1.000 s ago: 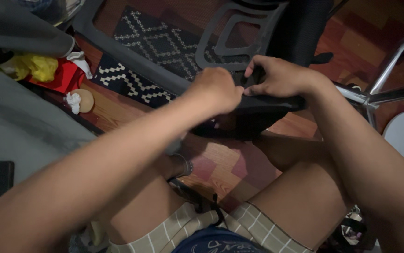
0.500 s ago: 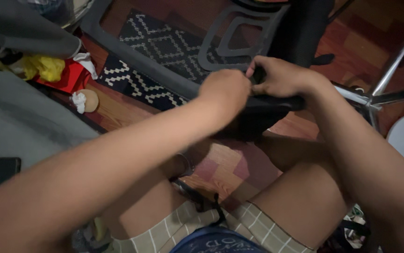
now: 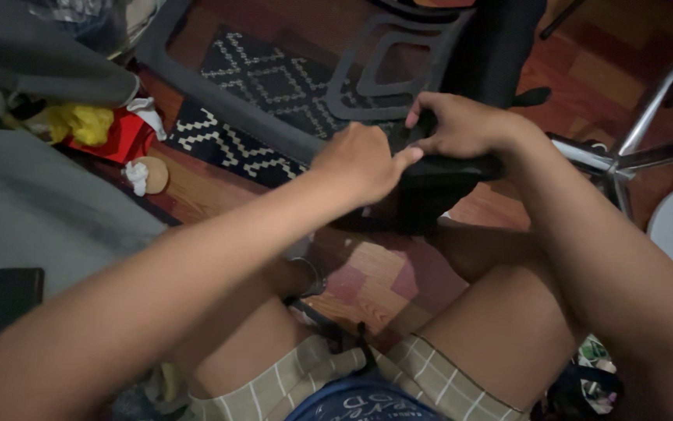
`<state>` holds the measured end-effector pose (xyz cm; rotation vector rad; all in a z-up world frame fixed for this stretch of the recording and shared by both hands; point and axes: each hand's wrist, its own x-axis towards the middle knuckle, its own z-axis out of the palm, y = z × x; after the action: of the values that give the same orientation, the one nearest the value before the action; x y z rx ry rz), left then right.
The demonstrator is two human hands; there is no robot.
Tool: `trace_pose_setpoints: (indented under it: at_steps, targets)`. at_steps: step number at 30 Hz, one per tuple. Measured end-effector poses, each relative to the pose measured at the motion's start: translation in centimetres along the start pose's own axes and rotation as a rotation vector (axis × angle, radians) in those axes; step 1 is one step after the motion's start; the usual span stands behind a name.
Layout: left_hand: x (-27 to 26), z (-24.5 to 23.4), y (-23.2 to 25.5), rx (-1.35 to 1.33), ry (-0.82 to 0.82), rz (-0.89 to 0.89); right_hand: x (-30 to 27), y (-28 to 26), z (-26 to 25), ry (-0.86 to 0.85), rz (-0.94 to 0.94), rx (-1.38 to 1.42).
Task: The person sits on the floor and uses a small metal tool to tighten screws on the underside of an office chair seat. They repeatedly insert and turn the tool in screw holes along the seat frame.
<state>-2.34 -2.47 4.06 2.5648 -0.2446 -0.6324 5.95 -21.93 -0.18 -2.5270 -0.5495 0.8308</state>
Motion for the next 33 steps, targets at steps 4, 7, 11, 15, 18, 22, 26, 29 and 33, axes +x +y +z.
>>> trace_pose_setpoints:
  at_steps: [4, 7, 11, 15, 18, 22, 26, 29, 33]
  targets:
    - [1.3, 0.9, 1.8, -0.240, -0.140, -0.160, 0.0, 0.1, 0.1, -0.005, 0.036, 0.006]
    - [3.0, 2.0, 2.0, -0.069, -0.276, -0.187, 0.0, 0.4, 0.2, 0.009, -0.030, 0.006]
    - [2.8, 4.6, 0.3, 0.310, 0.254, 0.231, 0.0, 0.0, 0.0, -0.001, 0.013, 0.022]
    - [2.5, 4.5, -2.6, 0.716, 0.179, 0.574, -0.2, -0.6, -0.2, -0.017, 0.077, -0.001]
    - [1.9, 3.5, -4.4, 0.725, 0.300, 0.724, -0.4, -0.4, 0.1, -0.001, 0.034, 0.039]
    - [0.7, 3.7, -4.2, 0.857, 0.474, 0.780, -0.2, 0.3, 0.0, 0.005, -0.003, 0.046]
    - [1.0, 3.1, -4.1, 0.722, 0.420, 0.731, 0.1, 0.5, 0.1, 0.029, -0.018, -0.015]
    - [1.2, 1.6, -4.9, 0.212, 0.584, 0.550, -0.1, -0.1, 0.0, 0.033, -0.030, -0.013]
    - [1.6, 2.5, -4.1, -0.225, 0.263, 0.093, -0.5, -0.6, 0.1, -0.014, 0.053, 0.036]
